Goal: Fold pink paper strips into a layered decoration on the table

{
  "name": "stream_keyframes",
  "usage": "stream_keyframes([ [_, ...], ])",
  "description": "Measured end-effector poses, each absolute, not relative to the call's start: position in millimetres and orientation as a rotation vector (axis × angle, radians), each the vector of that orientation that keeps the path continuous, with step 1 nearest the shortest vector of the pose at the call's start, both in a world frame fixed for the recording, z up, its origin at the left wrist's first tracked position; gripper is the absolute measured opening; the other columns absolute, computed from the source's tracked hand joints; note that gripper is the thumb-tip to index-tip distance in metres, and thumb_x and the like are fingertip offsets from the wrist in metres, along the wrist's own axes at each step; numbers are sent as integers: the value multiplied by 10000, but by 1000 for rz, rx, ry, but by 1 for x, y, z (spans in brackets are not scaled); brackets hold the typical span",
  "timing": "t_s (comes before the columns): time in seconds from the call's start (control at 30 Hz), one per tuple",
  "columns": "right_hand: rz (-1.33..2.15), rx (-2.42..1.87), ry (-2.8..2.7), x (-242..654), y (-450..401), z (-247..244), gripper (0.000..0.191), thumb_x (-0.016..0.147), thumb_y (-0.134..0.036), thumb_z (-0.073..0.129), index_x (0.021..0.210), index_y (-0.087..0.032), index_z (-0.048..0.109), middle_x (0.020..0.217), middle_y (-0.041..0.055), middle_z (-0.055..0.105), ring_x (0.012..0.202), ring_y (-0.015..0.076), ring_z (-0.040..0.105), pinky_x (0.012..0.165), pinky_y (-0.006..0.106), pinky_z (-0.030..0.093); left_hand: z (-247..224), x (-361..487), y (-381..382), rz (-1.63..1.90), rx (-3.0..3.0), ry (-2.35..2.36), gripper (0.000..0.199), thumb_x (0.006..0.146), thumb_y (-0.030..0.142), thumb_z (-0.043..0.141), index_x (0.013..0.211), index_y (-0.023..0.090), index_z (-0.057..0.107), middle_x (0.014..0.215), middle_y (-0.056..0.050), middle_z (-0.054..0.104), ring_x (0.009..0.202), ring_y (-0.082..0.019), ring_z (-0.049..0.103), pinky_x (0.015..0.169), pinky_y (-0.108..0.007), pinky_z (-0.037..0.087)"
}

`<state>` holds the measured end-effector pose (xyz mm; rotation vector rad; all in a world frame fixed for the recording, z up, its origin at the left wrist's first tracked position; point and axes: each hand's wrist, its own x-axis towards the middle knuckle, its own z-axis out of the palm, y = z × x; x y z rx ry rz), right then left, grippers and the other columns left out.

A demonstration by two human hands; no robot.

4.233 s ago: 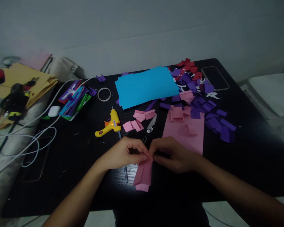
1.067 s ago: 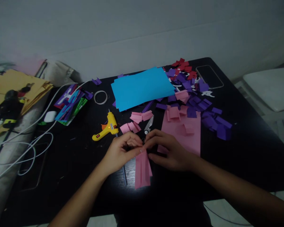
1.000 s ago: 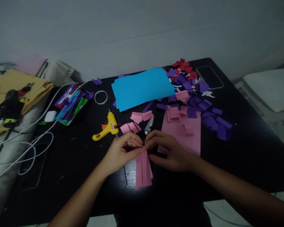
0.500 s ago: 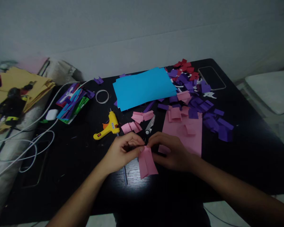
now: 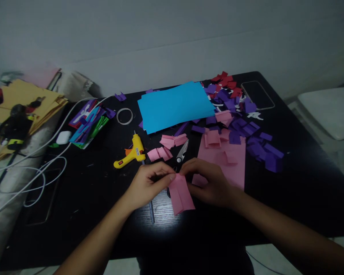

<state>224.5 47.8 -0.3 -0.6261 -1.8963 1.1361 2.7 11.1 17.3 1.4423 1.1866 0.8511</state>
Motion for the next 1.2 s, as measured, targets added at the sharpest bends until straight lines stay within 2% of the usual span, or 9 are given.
stream_keyframes([
  [0.13,1140,-661,-1905,225,47,0,236,857,-91,720,1063,-199,681,986,70,758,844,184,738,737,297,607,18,4,12,876,1450,1188,100,952,207,671,903,143,731,722,-3,712,599,-87,606,562,-179,461],
  [0.3,1153,-708,-1905,226,46,0,201,866,-124,731,1050,-199,699,951,60,777,819,176,748,717,280,606,20,4,11,879,1451,1181,102,955,197,659,895,147,724,704,4,702,579,-83,599,547,-173,459],
  [0.67,1129,-708,-1873,224,46,2,180,853,-121,732,1020,-189,719,911,56,783,767,164,748,681,260,611,14,5,9,960,1476,1202,64,928,183,705,981,167,738,768,-9,742,667,-109,681,621,-188,520],
  [1.2,1186,-715,-1841,224,45,3,177,848,-149,764,1018,-188,732,890,55,787,748,170,748,657,260,607,19,2,10,868,1638,1243,123,965,218,641,893,152,716,712,2,680,633,-106,612,594,-198,472],
])
